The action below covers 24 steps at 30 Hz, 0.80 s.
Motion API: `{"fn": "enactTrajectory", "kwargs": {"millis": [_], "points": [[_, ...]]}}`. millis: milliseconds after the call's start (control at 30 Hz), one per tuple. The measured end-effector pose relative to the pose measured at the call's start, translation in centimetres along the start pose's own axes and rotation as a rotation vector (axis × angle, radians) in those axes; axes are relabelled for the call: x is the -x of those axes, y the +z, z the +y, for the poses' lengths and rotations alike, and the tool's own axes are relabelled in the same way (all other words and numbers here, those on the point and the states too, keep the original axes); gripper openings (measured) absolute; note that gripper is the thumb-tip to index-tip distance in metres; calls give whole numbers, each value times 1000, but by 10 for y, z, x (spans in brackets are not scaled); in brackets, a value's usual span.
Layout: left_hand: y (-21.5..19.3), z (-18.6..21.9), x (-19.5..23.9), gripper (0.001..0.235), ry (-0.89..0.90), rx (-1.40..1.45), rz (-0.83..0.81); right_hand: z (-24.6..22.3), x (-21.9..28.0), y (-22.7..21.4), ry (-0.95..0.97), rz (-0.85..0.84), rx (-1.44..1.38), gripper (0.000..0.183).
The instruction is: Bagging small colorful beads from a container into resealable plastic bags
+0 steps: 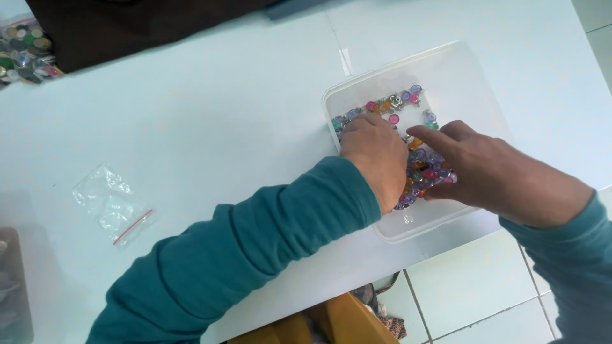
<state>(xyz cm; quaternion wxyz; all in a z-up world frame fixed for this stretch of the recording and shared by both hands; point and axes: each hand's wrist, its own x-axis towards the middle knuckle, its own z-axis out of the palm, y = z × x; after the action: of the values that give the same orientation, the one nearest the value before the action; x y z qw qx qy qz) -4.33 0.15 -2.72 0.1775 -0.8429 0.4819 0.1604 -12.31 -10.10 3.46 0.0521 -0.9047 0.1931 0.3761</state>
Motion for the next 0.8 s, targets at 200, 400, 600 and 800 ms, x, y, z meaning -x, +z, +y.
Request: {"fn": "enactTrajectory", "kwargs": {"millis": [200, 400, 600, 800], "points": [[13, 3, -4, 58, 225, 61, 57, -13, -5, 8, -101, 93, -235, 59], [19, -4, -8, 38, 167, 196, 352, -1, -19, 12, -292, 311, -297, 23], [0, -35, -10, 24, 270, 703, 456, 16, -11, -4, -288, 535, -270, 23], [-13, -72, 9, 29, 612, 881, 112, 22, 11, -14, -394, 417, -224, 35]]}}
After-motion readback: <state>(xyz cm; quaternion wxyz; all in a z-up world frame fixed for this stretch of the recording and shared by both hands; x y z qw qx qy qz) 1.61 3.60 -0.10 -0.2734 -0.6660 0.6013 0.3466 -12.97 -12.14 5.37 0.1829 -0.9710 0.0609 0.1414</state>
